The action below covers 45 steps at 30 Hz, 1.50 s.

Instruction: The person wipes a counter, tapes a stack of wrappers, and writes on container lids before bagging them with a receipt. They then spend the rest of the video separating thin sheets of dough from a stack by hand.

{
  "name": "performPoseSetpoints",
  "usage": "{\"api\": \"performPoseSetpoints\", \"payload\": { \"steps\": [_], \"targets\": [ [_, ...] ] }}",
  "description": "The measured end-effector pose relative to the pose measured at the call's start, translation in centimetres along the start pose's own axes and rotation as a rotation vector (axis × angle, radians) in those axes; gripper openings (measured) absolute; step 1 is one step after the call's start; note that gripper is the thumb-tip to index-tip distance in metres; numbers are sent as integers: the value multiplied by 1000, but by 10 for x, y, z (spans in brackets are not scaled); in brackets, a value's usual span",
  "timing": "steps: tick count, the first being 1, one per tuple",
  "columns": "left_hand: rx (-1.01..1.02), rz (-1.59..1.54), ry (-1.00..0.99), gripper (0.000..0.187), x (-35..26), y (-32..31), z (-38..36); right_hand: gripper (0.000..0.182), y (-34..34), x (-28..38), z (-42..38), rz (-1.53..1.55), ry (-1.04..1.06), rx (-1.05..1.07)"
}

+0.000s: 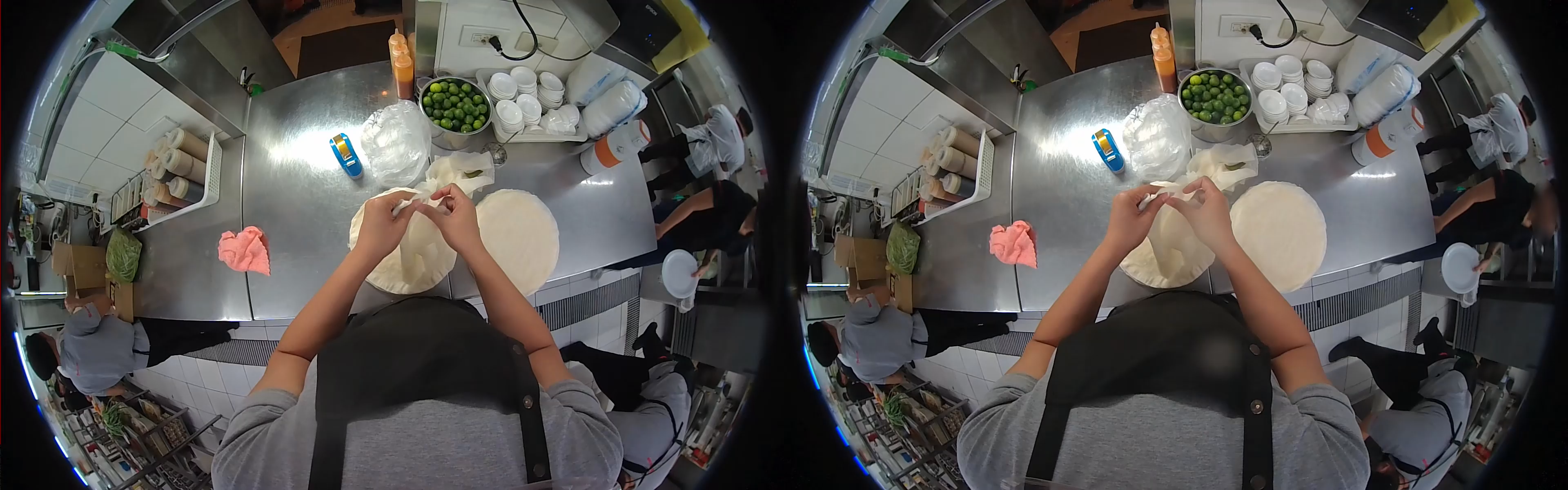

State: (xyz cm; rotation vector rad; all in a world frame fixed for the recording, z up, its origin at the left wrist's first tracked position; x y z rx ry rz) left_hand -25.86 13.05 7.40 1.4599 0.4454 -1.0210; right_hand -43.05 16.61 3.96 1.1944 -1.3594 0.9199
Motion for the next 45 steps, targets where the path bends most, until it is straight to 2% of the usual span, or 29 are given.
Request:
{"api": "performPoseSetpoints", "payload": {
  "steps": [2, 5, 7, 11, 13, 17, 19, 20, 22, 23, 25, 29, 31, 35, 38, 40, 41, 43, 44, 45],
  "targets": [
    [-10, -21, -36, 18, 1, 1, -1, 31, 1, 4, 3, -7, -68, 34],
    [15, 11, -12, 18, 1, 7, -2, 29, 1, -7, 8, -76, 2, 69],
    [-50, 24, 36, 18, 2, 9, -3, 24, -4, -4, 6, -154, 206, 6],
    [-56, 136, 115, 17, -2, 10, -4, 20, -14, -6, 6, -212, 213, -92],
    [-186, 94, 100, 15, -9, 7, -6, 19, -17, -11, 10, -169, 167, -187],
    [-216, 178, 169, 18, 0, 13, 0, 21, -10, -26, 17, -103, 166, -186],
    [-384, 267, -137, 21, 8, 12, 5, 23, -11, -28, 19, 178, 334, -121],
    [-385, 269, -136, 21, 13, 10, 3, 23, -10, -29, 18, 179, 333, -119],
    [-222, 183, 24, 21, 11, 8, 3, 26, -10, -10, 7, 164, 173, -13],
    [-220, 184, 21, 21, 8, 8, 3, 26, -10, -2, 3, 165, 174, -16],
    [-146, 190, 34, 19, -2, 9, 3, 24, -10, 9, -2, -47, 273, -25],
    [-108, 127, -60, 18, -3, 9, 3, 20, -7, 3, 5, -186, 395, -31],
    [-27, 192, 38, 18, -2, 9, 3, 15, -8, 6, 4, -285, 411, -34],
    [7, 111, 126, 18, 6, -2, 3, 16, -15, 17, -4, -277, 465, 9],
    [48, 13, 58, 21, -1, -1, 7, 20, -15, 21, -7, -239, 483, 45],
    [174, -10, 6, 25, -7, 1, 7, 19, -12, 14, -2, -187, 412, -9],
    [173, -10, 6, 25, 1, -3, 8, 19, -15, 10, -1, -187, 412, -7],
    [9, -97, 17, 25, 19, -13, 10, 20, -20, 1, 3, -15, 337, -144],
    [8, -98, 17, 25, 23, -15, 9, 20, -21, -3, 5, -16, 337, -143],
    [-70, -113, 101, 25, 23, -15, 8, 20, -21, -7, 7, 9, 331, -220]
  ]
}}
Point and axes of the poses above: each hand's wrist, its own z-axis towards the middle knuckle, its own y-axis out of the back of the hand, x = y × z, the point moved 1 cm from there along z, towards the middle knuckle, and after that the axes turned 13 degrees about z, right-handed, at the moved point
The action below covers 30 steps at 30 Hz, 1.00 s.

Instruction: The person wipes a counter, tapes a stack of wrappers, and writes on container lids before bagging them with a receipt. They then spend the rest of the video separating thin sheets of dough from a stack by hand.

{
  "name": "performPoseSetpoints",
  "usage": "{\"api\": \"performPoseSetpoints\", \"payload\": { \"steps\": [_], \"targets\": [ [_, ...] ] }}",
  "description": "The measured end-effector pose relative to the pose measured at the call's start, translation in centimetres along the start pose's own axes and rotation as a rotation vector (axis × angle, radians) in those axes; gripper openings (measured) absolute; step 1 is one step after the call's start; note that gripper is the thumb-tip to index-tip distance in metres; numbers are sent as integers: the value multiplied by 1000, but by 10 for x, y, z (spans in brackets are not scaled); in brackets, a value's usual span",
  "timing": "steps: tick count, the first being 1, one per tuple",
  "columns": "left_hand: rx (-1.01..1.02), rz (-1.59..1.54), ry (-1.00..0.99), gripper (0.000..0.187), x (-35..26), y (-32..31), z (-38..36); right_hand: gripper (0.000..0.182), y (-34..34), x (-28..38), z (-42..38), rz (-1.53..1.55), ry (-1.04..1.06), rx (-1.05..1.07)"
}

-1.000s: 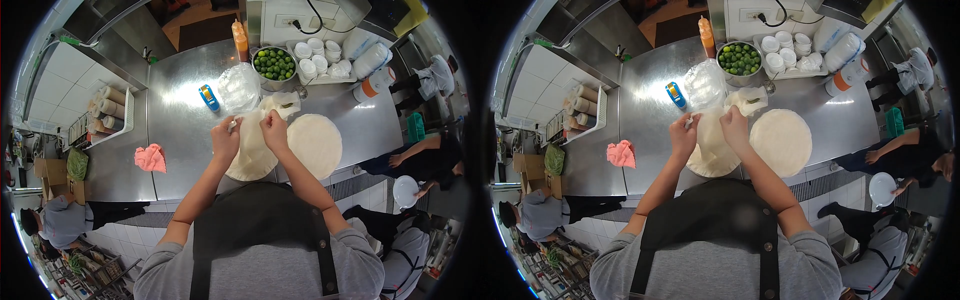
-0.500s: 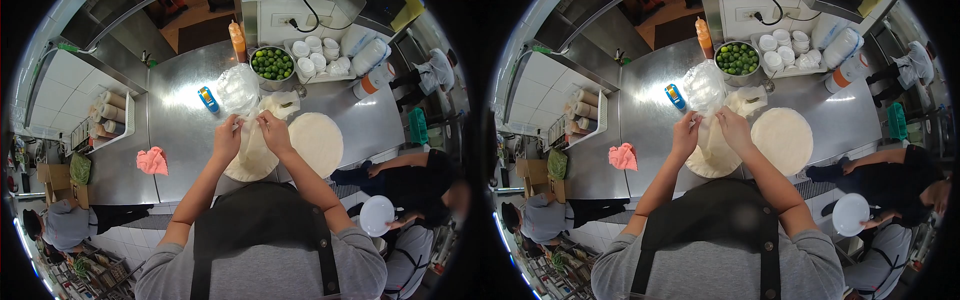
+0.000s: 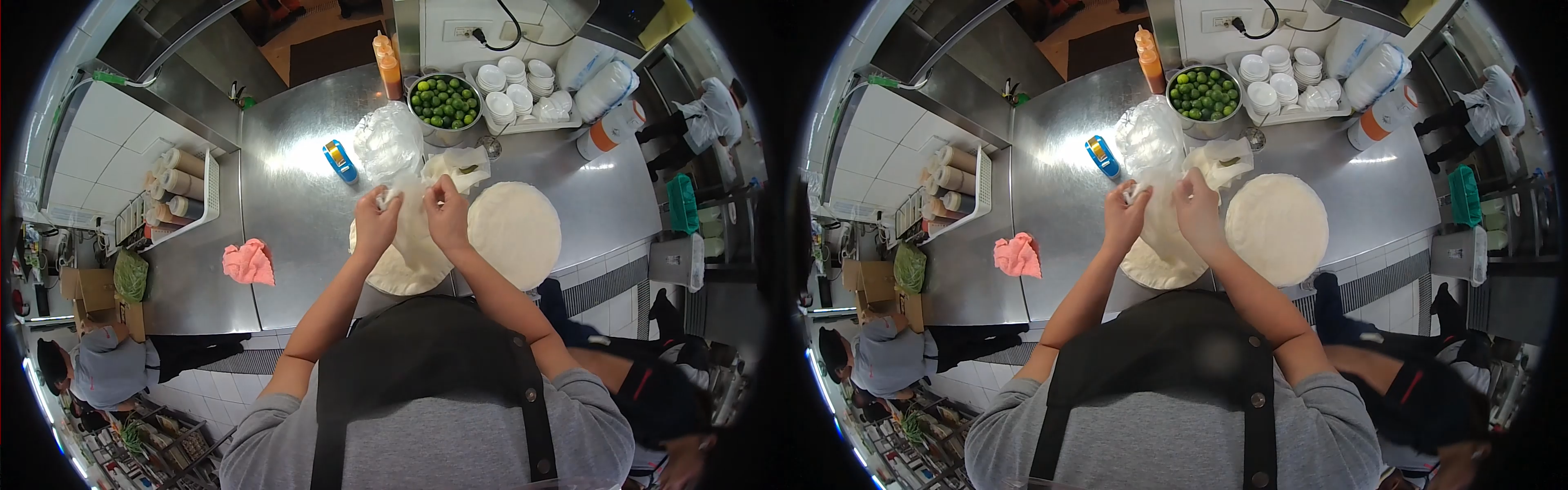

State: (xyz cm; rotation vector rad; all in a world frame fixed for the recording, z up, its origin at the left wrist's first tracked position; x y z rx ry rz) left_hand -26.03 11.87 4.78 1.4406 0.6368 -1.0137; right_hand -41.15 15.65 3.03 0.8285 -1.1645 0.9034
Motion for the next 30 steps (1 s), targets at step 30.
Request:
{"api": "performPoseSetpoints", "payload": {
  "steps": [30],
  "targets": [
    [62, -385, 49, 26, -16, 19, -1, 20, 33, 20, 1, 961, -403, 221]
  ]
}}
Point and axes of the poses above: each hand's wrist, its own z-axis towards the middle knuckle, its own y-axis out of the back of the hand, x = y × z, the point moved 1 cm from there along z, towards the middle knuckle, and after that the axes turned 13 degrees about z, right-handed, at the moved point
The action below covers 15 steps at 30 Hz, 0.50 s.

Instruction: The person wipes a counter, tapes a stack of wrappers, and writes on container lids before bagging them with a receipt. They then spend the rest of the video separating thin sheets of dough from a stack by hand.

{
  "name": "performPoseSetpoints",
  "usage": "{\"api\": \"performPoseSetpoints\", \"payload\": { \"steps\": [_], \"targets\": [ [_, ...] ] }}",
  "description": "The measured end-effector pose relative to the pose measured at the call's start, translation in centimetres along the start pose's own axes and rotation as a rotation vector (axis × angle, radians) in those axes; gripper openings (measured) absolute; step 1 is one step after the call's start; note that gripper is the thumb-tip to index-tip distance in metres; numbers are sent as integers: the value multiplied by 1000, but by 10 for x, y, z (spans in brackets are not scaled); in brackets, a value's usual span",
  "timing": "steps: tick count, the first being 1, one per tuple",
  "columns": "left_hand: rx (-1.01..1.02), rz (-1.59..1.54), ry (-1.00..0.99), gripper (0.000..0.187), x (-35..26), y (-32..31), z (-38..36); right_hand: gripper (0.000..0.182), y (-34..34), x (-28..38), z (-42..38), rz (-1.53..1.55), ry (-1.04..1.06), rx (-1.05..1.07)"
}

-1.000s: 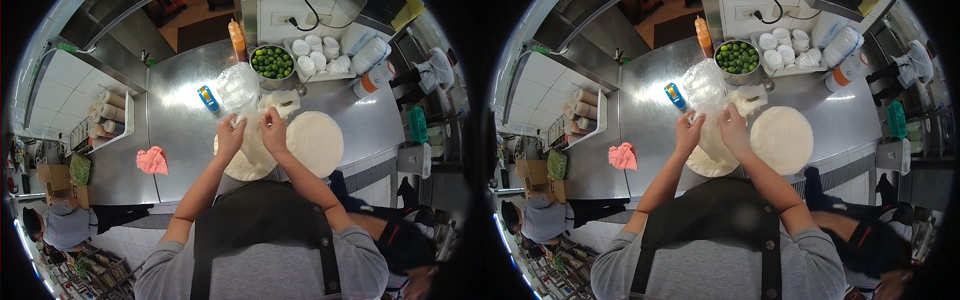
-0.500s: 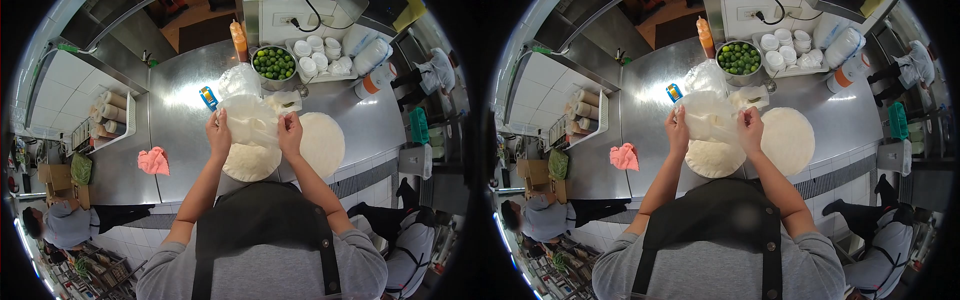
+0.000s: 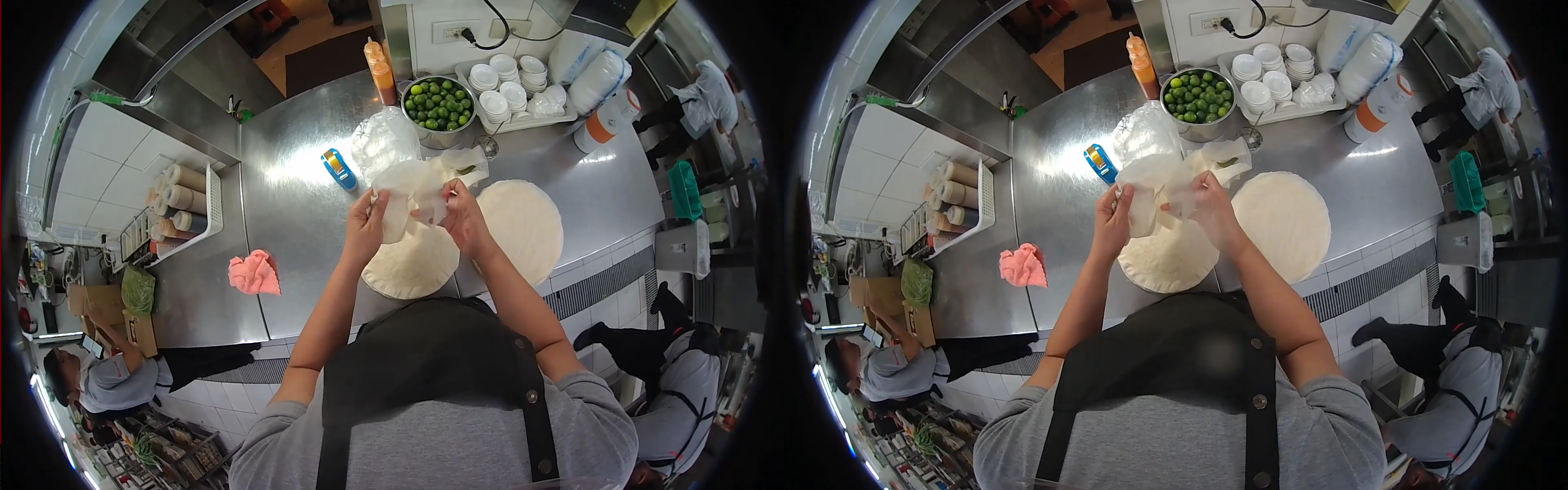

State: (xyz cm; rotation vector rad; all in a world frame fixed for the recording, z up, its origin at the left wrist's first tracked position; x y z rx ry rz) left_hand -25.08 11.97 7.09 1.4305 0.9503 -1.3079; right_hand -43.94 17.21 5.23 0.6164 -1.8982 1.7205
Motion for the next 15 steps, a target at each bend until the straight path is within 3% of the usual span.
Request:
{"api": "performPoseSetpoints", "payload": {
  "steps": [1, 2, 4, 5, 9, 11, 13, 14, 15],
  "targets": [
    [41, 54, -60, 26, -5, 1, -3, 22, -14, 6, -2, 244, -118, -162],
    [80, 107, -120, 26, -7, 3, -5, 22, -14, 10, 1, 246, -113, -163],
    [141, 143, -107, 26, 4, 11, -7, 19, -10, 16, 14, -100, -364, -255],
    [196, 179, -92, 26, 9, 14, -8, 19, -8, 15, 16, -100, -363, -253],
    [197, -17, -23, 25, -14, 13, -16, 18, -14, 23, 16, -398, -157, -35],
    [393, 94, -148, 27, -11, 25, -9, 15, -22, 29, 12, -518, -61, 22],
    [378, 85, -74, 29, -11, 21, -6, 17, -31, 27, 8, -820, 118, 295],
    [369, 78, -6, 31, -11, 17, -6, 17, -35, 26, 6, -818, 112, 298],
    [322, 288, 5, 25, -27, 9, -6, 17, -40, 27, 4, -952, 188, 353]
  ]
}}
Point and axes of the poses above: each hand's wrist, its own z-axis towards the middle knuckle, its own y-axis out of the back of the hand, x = y × z, the point moved 1 cm from there along z, towards the middle knuckle, and after that the axes turned 13 degrees about z, right-handed, at the moved point
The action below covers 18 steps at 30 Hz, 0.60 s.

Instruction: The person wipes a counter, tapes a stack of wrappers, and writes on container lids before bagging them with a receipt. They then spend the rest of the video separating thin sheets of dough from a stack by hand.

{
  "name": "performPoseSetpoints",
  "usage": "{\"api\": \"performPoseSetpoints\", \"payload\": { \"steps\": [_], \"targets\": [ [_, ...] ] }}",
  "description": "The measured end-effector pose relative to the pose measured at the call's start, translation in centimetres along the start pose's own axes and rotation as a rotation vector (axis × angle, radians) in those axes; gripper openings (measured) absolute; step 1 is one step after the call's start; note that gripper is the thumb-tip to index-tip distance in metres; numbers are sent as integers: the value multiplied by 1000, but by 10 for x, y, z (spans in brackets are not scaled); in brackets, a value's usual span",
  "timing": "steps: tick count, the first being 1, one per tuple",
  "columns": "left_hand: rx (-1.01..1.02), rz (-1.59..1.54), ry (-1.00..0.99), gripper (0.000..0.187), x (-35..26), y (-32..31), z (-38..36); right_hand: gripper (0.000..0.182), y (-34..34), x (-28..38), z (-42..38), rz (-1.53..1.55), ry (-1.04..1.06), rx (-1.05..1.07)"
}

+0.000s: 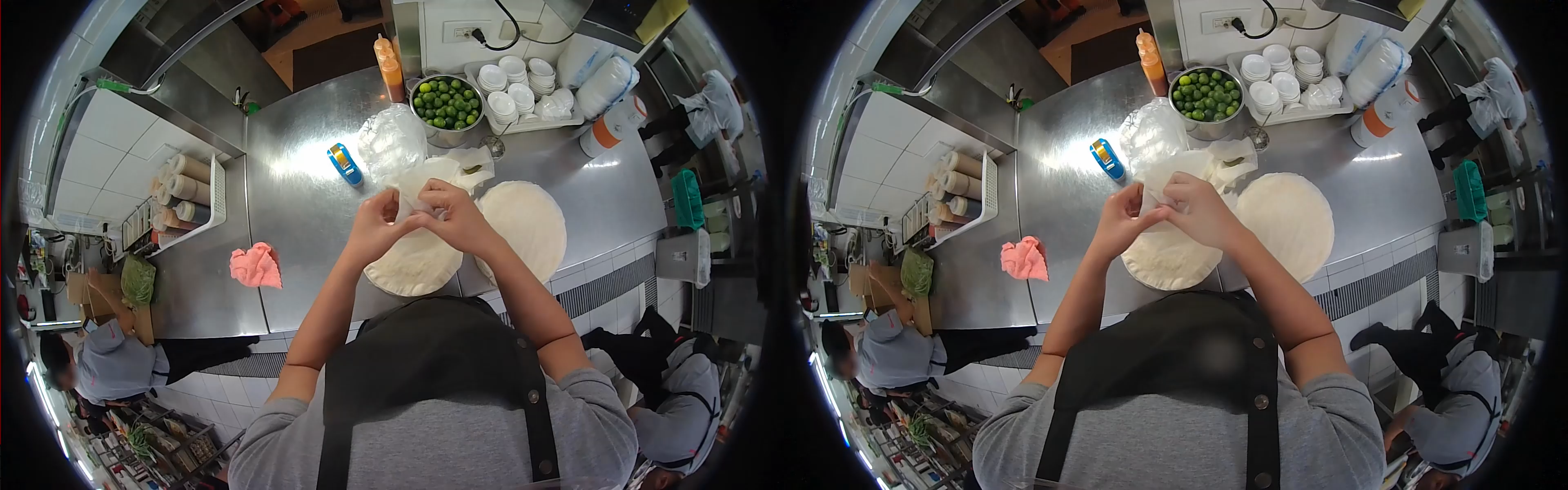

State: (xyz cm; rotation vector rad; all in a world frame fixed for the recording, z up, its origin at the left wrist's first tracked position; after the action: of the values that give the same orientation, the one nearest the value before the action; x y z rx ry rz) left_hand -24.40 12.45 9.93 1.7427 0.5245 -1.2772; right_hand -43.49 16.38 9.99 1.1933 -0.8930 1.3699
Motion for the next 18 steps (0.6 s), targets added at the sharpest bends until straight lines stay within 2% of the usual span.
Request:
{"api": "performPoseSetpoints", "payload": {
  "steps": [1, 3, 4, 5, 6, 8, 10, 12, 14, 15, 17, 18],
  "targets": [
    [-5, -1, 0, 25, 0, -3, 3, 17, -2, 3, 1, -144, 73, 34],
    [-72, -138, 40, 20, -1, -5, 10, 16, -4, -3, 1, -99, 89, 5],
    [-73, -136, 38, 20, -4, -6, 10, 14, -2, -9, -1, -5, 61, -105],
    [-182, -272, 78, 22, -8, -7, 9, 11, 2, -16, -3, 90, 34, -216],
    [-288, -410, 119, 27, -11, -7, 8, 11, 5, -27, -7, 89, 35, -220],
    [-321, -435, 86, 33, 13, -4, 10, 7, 15, -48, -17, 401, -192, -551],
    [-401, -484, 19, 49, 28, 2, 12, 6, 7, -40, -20, 417, -190, -523],
    [-396, -483, -4, 49, 29, -7, 12, 5, 0, -33, -26, 436, -196, -490],
    [-394, -458, -7, 44, 30, -9, 10, 3, -4, -29, -28, 666, -237, -442],
    [-392, -457, -8, 44, 28, -11, 11, 3, -1, -39, -31, 667, -236, -445],
    [-513, -503, 35, 35, 18, -16, 12, 14, 6, -67, -38, 1029, -179, -395],
    [-511, -504, 33, 35, 13, -16, 10, 14, 7, -63, -37, 1027, -177, -397]
  ]
}}
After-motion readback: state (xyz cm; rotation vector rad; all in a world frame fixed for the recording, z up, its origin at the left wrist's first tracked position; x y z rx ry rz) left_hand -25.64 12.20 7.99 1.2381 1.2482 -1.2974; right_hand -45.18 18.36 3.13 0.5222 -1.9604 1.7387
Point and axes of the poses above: each hand's wrist, its own z-axis towards the middle knuckle, its own y-axis out of the back of the hand, x = y × z, the point moved 1 cm from there along z, towards the middle knuckle, and after that the axes turned 13 degrees about z, right-handed, at the moved point
